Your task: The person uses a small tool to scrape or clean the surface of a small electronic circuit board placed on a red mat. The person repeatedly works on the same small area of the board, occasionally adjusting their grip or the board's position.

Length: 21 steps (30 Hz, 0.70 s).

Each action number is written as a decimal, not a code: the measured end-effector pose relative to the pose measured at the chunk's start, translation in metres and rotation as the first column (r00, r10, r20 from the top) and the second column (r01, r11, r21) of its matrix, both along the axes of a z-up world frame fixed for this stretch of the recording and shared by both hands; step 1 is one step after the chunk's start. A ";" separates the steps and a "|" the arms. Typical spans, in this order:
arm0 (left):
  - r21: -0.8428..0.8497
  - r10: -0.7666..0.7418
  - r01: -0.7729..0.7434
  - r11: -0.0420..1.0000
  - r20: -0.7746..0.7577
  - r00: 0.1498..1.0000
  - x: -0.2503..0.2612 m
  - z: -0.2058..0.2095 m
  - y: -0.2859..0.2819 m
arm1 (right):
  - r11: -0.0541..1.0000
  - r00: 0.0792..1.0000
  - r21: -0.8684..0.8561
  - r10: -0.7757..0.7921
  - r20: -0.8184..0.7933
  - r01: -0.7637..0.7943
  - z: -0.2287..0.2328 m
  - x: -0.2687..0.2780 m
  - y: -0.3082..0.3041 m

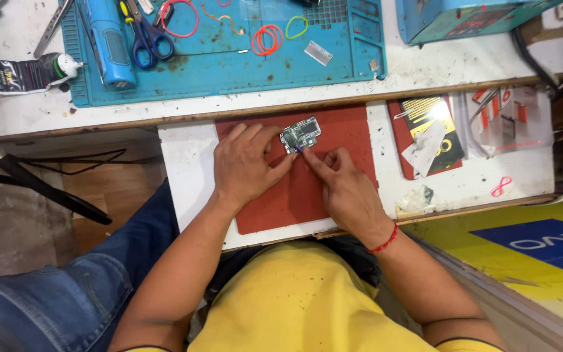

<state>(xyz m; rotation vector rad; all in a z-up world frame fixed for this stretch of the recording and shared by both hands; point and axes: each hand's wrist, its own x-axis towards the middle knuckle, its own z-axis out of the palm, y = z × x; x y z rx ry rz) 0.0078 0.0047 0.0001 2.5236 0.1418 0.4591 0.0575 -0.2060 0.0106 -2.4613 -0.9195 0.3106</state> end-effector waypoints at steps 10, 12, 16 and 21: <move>-0.040 -0.015 0.014 0.999 -0.017 1.000 -0.001 0.002 0.000 | 0.996 0.998 -0.069 -0.059 0.019 0.061 0.009 -0.009 -0.011; -0.034 -0.016 0.016 0.999 0.002 1.000 0.002 -0.001 0.002 | 0.989 0.990 -0.059 -0.129 0.061 0.133 0.001 -0.001 -0.002; -0.033 -0.007 0.006 0.999 -0.006 1.000 0.000 0.000 0.000 | 0.998 0.998 -0.043 -0.053 0.021 0.054 -0.002 -0.009 0.008; -0.034 0.002 -0.003 0.999 -0.019 1.000 -0.001 0.000 -0.001 | 0.993 0.990 -0.020 -0.114 0.087 0.116 -0.003 0.004 0.001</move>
